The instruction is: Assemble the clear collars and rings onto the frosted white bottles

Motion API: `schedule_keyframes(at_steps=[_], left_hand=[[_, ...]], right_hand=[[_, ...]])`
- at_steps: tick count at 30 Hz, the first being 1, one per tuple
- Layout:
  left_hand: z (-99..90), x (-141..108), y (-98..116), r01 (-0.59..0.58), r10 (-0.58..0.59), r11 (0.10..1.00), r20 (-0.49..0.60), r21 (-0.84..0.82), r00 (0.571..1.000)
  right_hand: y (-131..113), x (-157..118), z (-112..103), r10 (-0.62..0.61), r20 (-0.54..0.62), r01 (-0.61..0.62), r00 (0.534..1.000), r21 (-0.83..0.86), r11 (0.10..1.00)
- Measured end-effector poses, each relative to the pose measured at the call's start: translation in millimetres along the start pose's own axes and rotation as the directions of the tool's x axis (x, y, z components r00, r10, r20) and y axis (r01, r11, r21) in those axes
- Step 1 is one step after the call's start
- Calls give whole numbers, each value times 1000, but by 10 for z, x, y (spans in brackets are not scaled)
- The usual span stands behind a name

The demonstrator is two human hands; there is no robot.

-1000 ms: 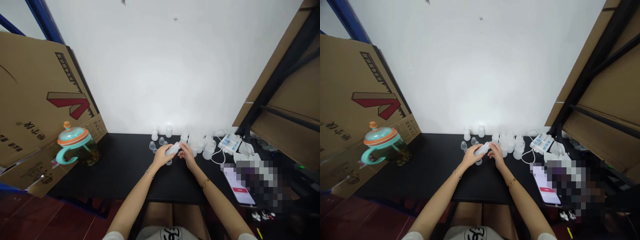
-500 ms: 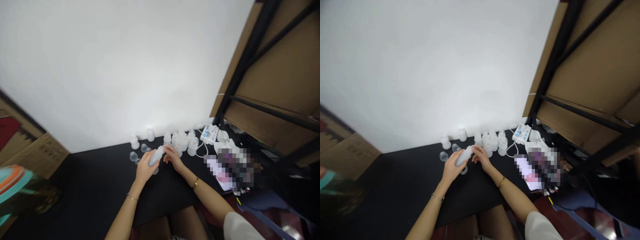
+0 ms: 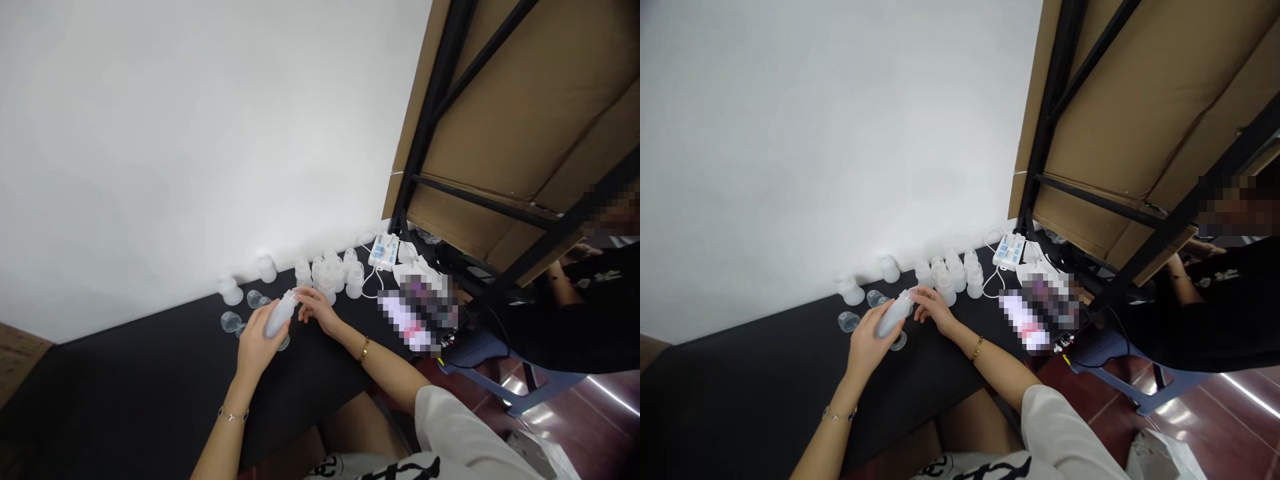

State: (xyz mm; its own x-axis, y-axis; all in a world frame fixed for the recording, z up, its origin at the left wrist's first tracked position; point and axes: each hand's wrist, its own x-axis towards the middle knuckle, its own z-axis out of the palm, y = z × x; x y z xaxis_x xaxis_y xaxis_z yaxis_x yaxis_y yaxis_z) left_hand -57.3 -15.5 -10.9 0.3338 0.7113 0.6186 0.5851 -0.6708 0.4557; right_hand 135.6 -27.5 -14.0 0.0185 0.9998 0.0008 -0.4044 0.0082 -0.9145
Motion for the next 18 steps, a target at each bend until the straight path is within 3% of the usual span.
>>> schedule_keyframes(at_steps=[18], left_hand=[[15, -13, 26, 30, -25, 996, 52, -83, 998]], right_hand=[[-39, -12, 26, -12, -9, 12, 1000, -41, 999]])
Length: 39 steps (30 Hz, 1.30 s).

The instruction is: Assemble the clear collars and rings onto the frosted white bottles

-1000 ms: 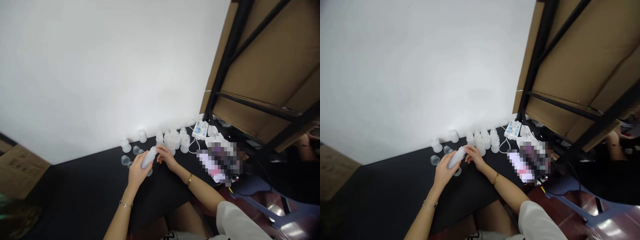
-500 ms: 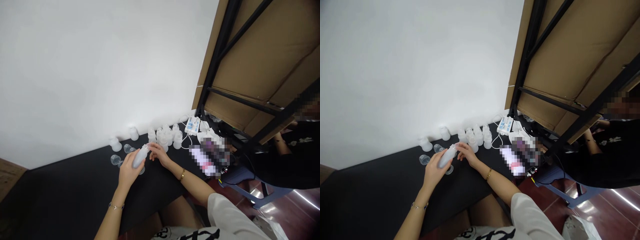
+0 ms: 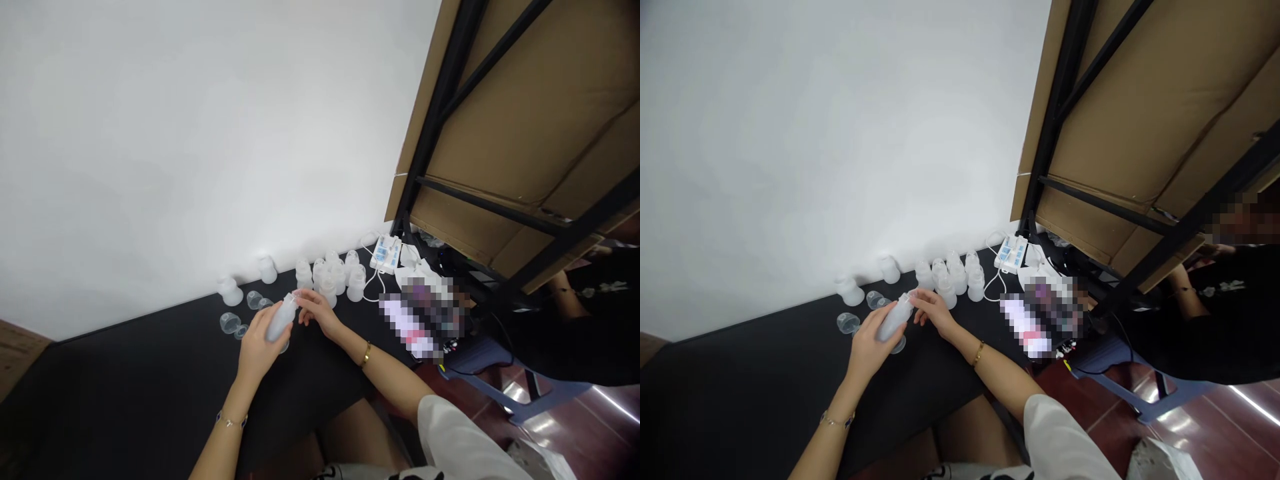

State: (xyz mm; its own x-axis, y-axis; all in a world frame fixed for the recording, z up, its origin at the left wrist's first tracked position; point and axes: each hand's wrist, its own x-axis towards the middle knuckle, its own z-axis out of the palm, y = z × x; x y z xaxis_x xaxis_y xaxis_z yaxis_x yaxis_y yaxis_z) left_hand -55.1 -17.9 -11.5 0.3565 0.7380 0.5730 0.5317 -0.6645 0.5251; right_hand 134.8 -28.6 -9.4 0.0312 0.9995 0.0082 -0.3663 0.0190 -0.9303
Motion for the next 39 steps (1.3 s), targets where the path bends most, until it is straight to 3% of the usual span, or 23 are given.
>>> schedule_keyframes(at_steps=[10, 29, 39], left_hand=[[21, 3, -51, 67, -65, 982, 17, -178, 998], [19, -9, 92, 16, -14, 997, -34, 76, 999], [-2, -26, 128, 35, -35, 997, -12, 65, 999]], right_hand=[[-3, -7, -44, -14, 70, 15, 997, -12, 1000], [-4, -8, -57, -6, 8, 6, 1000, -66, 998], [-19, -24, -31, -1, -20, -1, 1000, -90, 996]])
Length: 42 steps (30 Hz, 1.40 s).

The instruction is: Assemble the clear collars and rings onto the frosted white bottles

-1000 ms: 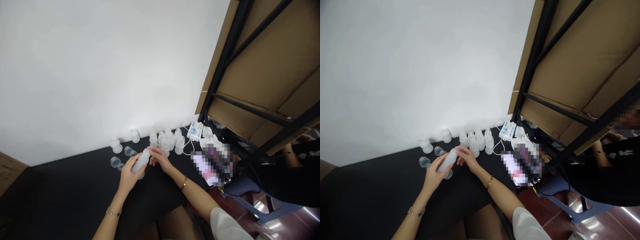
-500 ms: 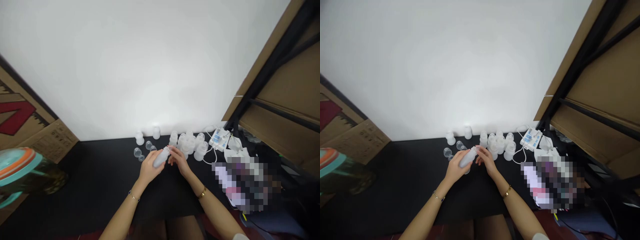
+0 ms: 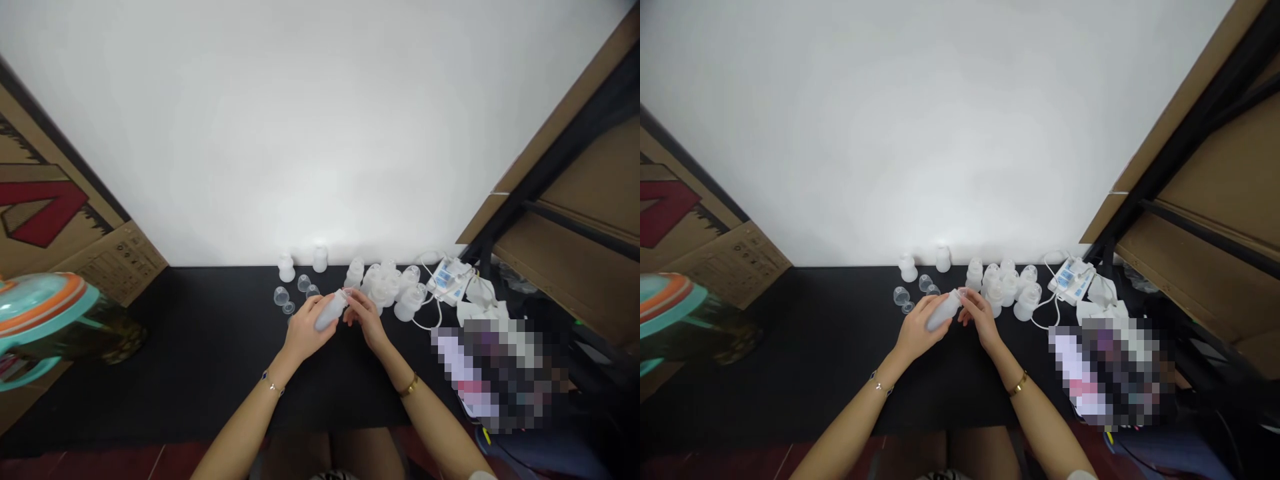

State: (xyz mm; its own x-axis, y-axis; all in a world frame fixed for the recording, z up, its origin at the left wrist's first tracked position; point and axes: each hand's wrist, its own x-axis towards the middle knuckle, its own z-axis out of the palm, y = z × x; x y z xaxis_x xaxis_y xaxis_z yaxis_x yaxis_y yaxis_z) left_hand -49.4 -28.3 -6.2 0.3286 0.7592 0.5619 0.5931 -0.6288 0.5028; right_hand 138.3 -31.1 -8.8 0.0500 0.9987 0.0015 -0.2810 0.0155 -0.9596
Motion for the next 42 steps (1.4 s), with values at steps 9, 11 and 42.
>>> schedule_keyframes(at_steps=[9, 11, 42], left_hand=[[-21, 10, -4, 34, -32, 998, 40, -53, 999], [-28, 19, 3, 37, -33, 995, 39, -90, 999], [-44, 75, 39, 131, -113, 904, 69, -407, 991]], right_hand=[[-26, 1, 15, 3, 19, -3, 1000, 14, 1000], [-25, 0, 10, -1, 22, 1, 1000, 14, 1000], [-5, -30, -2, -75, -17, 74, 997, -30, 997]])
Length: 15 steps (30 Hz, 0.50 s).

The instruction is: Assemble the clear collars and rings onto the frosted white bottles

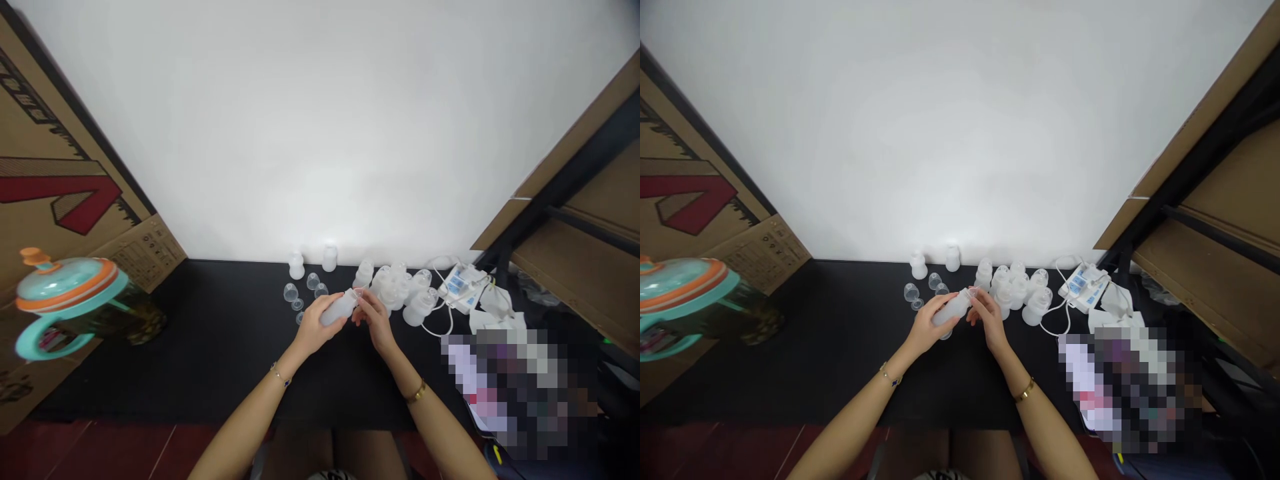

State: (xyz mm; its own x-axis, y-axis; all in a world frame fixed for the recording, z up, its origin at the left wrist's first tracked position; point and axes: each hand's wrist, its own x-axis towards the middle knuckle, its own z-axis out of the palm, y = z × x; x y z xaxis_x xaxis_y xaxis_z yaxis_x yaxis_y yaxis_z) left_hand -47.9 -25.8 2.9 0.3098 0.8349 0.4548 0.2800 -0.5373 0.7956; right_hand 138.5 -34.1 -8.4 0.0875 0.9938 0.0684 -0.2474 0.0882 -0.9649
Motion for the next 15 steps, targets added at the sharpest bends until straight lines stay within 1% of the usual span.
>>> schedule_keyframes(at_steps=[6, 10, 15], left_hand=[[4, -13, -15, -63, 63, 996, -1, 69, 998], [9, -16, -16, -64, 65, 994, -4, 92, 998], [25, -28, -22, -59, 62, 987, -19, 147, 998]], right_hand=[[35, 32, -25, 7, 16, -8, 1000, 10, 1000], [46, 38, -29, 5, 19, -6, 1000, 34, 999], [57, 41, -24, 1, -6, -1, 1000, 31, 1000]])
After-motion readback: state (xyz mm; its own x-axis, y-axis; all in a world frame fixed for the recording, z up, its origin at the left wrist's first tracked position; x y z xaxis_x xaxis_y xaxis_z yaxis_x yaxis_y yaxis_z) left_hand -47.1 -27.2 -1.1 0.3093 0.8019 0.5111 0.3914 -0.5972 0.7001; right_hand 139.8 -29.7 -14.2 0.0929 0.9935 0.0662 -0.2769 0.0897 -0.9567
